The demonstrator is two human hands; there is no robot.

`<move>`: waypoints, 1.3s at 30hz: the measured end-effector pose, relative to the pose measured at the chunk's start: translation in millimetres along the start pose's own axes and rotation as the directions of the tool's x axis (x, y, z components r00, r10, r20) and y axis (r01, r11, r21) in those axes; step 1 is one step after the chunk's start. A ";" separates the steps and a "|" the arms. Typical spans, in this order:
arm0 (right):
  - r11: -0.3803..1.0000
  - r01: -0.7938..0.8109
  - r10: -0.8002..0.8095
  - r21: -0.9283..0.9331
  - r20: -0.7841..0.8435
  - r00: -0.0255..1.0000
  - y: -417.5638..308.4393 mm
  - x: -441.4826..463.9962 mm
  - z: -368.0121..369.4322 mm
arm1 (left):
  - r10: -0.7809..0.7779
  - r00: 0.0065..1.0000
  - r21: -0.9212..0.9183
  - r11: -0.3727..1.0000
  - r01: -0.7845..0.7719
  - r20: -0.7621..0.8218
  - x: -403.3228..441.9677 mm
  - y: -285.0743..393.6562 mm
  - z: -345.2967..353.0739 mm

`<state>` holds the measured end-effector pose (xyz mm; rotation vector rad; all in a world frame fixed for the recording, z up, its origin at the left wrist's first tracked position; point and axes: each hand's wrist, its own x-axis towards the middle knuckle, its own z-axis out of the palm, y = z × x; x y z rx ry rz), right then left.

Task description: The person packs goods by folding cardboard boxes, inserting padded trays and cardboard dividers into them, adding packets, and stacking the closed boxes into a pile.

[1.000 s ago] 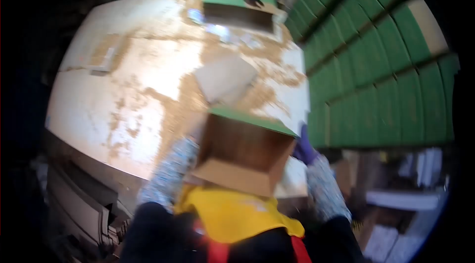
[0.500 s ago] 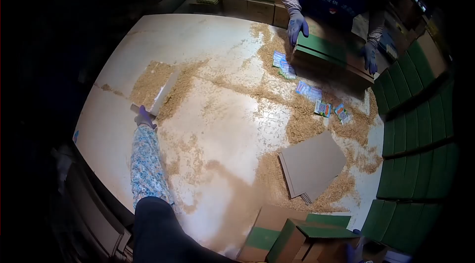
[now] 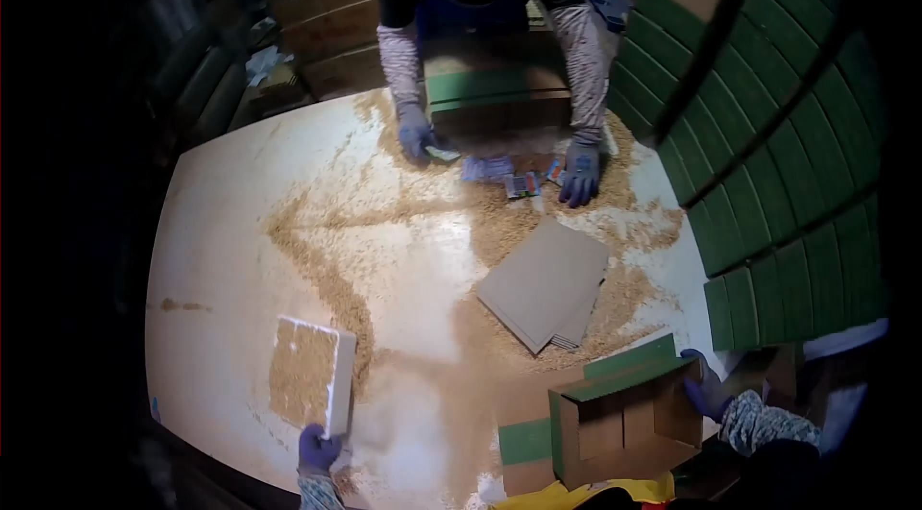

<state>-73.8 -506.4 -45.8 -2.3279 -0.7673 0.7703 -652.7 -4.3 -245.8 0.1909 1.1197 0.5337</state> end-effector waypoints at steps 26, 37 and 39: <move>0.946 0.142 -0.096 0.291 -0.169 0.981 52.6 29.3 21.4 | -0.162 0.664 0.616 -0.266 -0.742 0.730 -267.4 -219.2 277.9; 0.855 0.131 -0.104 0.502 -0.081 0.991 72.6 11.3 8.7 | -0.467 0.619 0.532 -0.319 -0.784 0.632 -191.9 -320.3 310.6; 0.866 0.238 -0.166 0.440 -0.196 0.967 78.1 14.1 14.6 | -0.582 0.509 0.020 -0.646 -0.763 0.635 -224.8 -327.9 337.0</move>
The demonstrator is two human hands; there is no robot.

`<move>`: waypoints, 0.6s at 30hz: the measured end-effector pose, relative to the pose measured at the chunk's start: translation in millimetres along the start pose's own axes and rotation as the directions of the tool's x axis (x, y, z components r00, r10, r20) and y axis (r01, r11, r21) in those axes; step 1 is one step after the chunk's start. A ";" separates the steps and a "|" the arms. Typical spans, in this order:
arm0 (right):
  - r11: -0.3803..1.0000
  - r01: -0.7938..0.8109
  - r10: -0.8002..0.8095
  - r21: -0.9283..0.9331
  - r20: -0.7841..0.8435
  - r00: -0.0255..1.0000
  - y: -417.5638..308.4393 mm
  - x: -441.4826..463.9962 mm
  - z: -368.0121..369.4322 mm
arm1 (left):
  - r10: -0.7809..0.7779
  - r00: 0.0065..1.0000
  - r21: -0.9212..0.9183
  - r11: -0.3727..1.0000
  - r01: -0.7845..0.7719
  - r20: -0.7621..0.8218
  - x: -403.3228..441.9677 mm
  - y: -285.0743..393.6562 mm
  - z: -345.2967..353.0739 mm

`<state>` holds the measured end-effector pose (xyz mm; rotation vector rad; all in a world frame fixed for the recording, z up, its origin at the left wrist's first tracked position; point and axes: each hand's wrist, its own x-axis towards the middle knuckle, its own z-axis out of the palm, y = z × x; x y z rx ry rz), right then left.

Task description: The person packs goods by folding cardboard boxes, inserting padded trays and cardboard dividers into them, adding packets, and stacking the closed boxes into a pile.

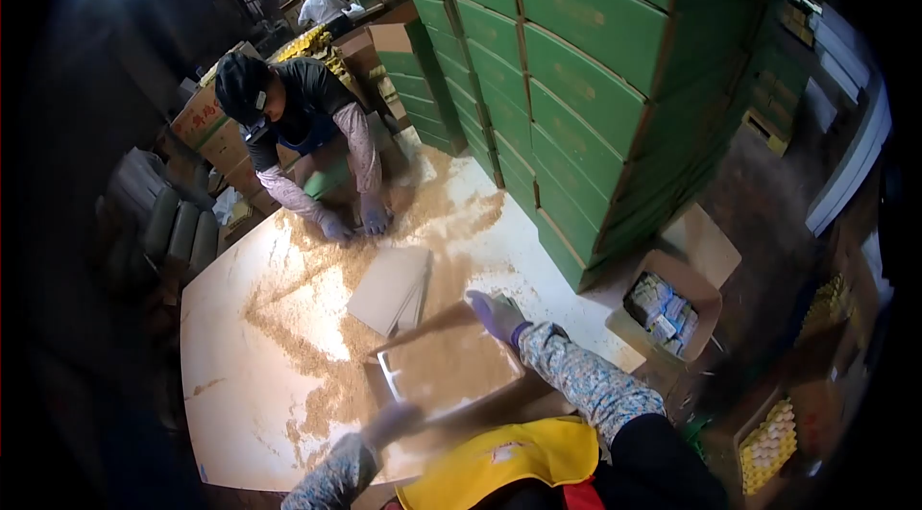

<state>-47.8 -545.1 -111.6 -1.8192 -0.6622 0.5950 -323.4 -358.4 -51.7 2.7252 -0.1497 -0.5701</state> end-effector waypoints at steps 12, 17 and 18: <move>0.988 -0.102 0.118 -0.119 0.132 0.984 -28.5 13.5 -9.2 | -0.690 0.623 -0.086 0.642 0.762 0.368 55.8 -32.8 21.1; 0.986 -0.031 0.026 -0.164 -0.033 0.999 -38.0 -10.2 4.0 | -0.357 0.929 -0.391 0.872 0.295 -0.093 55.4 -54.1 -59.6; 0.980 -0.068 0.069 -0.187 -0.002 0.998 -38.2 -12.6 2.8 | -0.254 0.951 -0.500 0.856 0.135 -0.178 64.6 -53.3 -108.3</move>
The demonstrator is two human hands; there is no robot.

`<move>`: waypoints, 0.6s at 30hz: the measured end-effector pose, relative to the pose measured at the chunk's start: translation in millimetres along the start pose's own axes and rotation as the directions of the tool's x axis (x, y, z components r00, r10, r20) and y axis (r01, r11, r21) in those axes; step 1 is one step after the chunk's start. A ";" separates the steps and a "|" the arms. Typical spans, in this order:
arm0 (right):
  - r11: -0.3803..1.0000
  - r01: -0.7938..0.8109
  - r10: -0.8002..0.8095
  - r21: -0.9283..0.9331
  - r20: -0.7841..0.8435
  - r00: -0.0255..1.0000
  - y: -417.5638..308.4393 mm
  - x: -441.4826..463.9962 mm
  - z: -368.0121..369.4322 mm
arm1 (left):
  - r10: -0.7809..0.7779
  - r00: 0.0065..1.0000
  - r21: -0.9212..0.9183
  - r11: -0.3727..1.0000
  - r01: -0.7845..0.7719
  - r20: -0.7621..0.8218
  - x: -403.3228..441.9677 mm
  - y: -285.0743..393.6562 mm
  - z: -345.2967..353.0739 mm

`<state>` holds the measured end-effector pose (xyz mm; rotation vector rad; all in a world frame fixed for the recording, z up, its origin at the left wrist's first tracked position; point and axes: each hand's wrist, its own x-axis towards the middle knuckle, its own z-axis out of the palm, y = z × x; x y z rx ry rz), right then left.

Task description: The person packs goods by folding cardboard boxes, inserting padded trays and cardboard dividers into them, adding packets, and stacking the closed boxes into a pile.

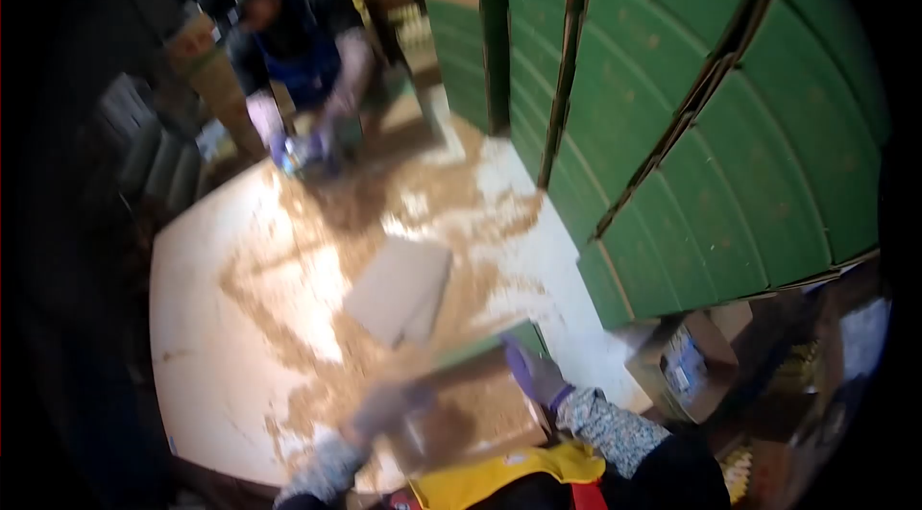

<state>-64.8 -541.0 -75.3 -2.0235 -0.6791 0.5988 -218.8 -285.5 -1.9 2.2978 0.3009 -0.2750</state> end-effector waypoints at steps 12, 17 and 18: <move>0.959 -0.283 0.173 -0.007 -0.777 0.605 119.3 -139.6 -144.9 | -0.198 0.964 0.616 0.741 0.266 -0.179 182.1 -200.1 57.8; 0.540 -0.731 0.388 -0.417 -0.647 0.656 211.2 -135.8 -214.9 | -0.102 0.980 0.668 0.719 0.192 -0.172 176.2 -202.5 51.2; 0.452 -0.695 0.384 -0.559 -0.581 0.717 210.7 -130.4 -219.8 | -0.068 0.987 0.635 0.759 0.145 -0.144 174.8 -196.2 39.7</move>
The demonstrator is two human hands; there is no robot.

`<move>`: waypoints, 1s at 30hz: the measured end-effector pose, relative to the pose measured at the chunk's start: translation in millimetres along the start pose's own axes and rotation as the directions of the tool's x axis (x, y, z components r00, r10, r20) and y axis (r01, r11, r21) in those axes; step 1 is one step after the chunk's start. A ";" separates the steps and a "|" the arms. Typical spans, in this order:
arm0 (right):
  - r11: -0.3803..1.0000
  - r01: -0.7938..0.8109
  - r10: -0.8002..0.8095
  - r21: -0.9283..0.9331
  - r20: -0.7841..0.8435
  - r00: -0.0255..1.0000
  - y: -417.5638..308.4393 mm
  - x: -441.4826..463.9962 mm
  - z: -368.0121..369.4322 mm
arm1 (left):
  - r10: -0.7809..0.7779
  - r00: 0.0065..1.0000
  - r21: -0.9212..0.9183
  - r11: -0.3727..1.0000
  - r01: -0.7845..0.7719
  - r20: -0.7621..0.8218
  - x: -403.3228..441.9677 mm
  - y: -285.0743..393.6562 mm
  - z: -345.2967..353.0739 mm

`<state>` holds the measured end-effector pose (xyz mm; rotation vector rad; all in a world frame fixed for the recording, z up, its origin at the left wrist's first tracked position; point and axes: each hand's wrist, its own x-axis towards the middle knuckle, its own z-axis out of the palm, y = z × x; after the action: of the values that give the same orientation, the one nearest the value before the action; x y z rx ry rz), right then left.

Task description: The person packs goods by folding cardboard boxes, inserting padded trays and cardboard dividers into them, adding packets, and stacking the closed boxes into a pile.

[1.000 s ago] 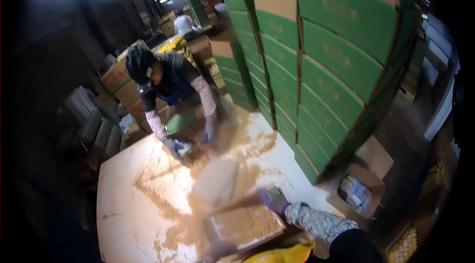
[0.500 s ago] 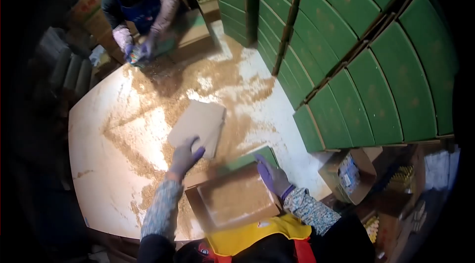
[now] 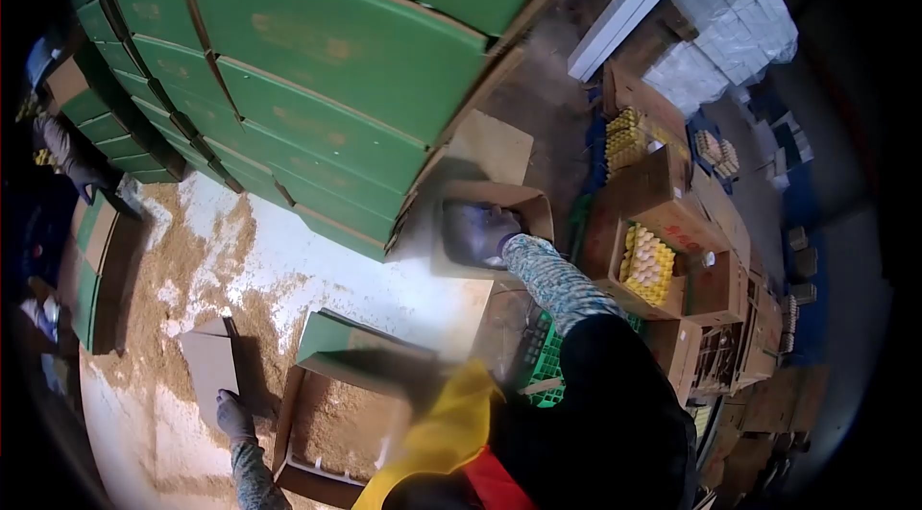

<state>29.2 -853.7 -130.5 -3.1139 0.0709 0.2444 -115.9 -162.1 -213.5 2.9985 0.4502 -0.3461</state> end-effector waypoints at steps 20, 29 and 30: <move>0.997 0.055 -0.067 0.047 0.338 0.939 62.4 -26.6 9.1 | -0.215 0.934 -0.634 0.773 -0.016 -0.286 -197.9 19.0 -120.4; 0.880 -0.013 -0.080 0.474 0.176 0.981 87.2 -31.7 -36.8 | -0.377 0.830 -0.809 0.571 -0.142 -0.412 -263.3 -24.8 -97.4; 0.789 -0.040 -0.053 0.612 0.133 0.990 56.9 -49.3 -63.6 | -0.347 0.830 -0.828 0.516 -0.220 -0.436 -265.3 -28.5 -89.9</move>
<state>-12.2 -909.7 -60.8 -2.4328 0.1119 0.3600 -352.6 -198.1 -65.4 1.9863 0.5573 0.6392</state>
